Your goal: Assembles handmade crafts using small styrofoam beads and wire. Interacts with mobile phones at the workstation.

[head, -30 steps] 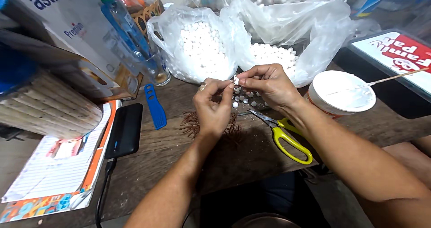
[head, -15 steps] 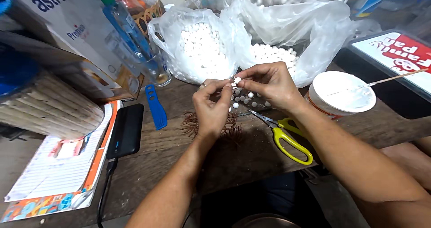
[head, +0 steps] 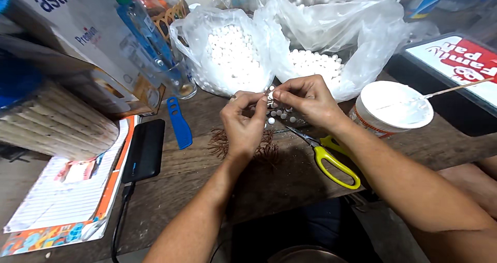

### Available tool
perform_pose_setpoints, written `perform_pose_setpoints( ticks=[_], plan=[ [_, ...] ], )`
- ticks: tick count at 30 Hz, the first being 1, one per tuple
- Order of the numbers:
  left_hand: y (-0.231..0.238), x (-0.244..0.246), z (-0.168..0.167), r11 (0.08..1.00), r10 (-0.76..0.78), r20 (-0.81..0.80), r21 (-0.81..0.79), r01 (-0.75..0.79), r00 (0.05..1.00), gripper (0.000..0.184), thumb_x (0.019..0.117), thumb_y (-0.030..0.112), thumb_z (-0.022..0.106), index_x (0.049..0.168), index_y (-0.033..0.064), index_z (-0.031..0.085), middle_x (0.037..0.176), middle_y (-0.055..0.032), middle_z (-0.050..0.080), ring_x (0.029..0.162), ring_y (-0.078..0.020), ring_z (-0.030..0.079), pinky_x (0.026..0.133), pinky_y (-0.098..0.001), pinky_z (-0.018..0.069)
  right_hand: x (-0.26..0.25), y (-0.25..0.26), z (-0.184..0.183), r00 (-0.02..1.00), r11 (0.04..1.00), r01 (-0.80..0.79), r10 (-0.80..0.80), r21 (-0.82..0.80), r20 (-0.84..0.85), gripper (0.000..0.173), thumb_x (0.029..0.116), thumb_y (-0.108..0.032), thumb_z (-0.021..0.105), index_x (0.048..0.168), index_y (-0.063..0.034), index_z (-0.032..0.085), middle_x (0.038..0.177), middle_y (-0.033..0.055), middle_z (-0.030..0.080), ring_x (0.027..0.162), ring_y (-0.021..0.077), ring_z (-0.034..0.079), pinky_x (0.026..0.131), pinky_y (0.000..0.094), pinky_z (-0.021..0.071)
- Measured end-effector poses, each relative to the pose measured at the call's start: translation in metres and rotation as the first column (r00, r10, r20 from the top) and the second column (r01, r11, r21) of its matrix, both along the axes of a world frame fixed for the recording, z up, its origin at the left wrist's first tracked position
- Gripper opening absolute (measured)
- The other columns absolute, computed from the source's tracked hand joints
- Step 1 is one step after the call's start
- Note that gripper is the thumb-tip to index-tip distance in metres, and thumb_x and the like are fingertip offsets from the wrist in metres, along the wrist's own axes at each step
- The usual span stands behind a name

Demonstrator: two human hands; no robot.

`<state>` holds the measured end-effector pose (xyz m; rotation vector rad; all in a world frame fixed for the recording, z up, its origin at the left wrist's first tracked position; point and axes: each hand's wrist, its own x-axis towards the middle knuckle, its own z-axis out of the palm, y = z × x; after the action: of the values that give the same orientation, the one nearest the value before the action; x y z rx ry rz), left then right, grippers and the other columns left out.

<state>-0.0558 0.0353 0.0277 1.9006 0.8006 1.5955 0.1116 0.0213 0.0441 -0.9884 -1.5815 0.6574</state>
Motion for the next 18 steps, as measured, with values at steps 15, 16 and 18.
perform_pose_setpoints(
  ticks=[15,16,18],
  plan=[
    [0.0016,-0.0015,-0.0016,0.996,0.014,-0.066,0.09,-0.008,0.998,0.008,0.0917,-0.002,0.064,0.088,-0.0041,0.071,0.089,-0.0048,0.066,0.086,0.0004,0.062,0.078,-0.0128,0.05,-0.0023,-0.0012,-0.0008,1.0,0.999,-0.004,0.004,-0.041,0.004,0.016,0.0995,-0.006,0.059,0.089,-0.0045,0.07,0.073,-0.008,0.065,0.066,-0.0055,0.061,0.065,0.0123,0.0518],
    [0.0016,-0.0015,-0.0016,0.996,0.014,-0.072,0.09,-0.008,0.997,0.008,0.0917,-0.002,0.064,0.088,-0.004,0.071,0.089,-0.0048,0.066,0.086,0.0007,0.062,0.077,-0.0125,0.0503,-0.0022,-0.0013,-0.0008,1.0,0.999,-0.004,0.004,-0.045,0.007,0.015,0.0996,-0.006,0.059,0.089,-0.0042,0.07,0.073,-0.0077,0.065,0.066,-0.0058,0.061,0.065,0.0121,0.0521],
    [0.002,-0.0022,-0.001,0.997,0.018,-0.088,0.08,-0.011,0.996,0.008,0.0932,0.0,0.065,0.09,-0.0031,0.072,0.09,-0.0046,0.067,0.086,0.0004,0.062,0.077,-0.0129,0.0503,0.0003,-0.0003,0.0013,1.0,0.999,-0.01,0.011,-0.048,0.025,0.014,0.0995,-0.006,0.06,0.09,-0.0037,0.071,0.075,-0.0076,0.066,0.067,-0.0057,0.061,0.066,0.0126,0.0522]
  ],
)
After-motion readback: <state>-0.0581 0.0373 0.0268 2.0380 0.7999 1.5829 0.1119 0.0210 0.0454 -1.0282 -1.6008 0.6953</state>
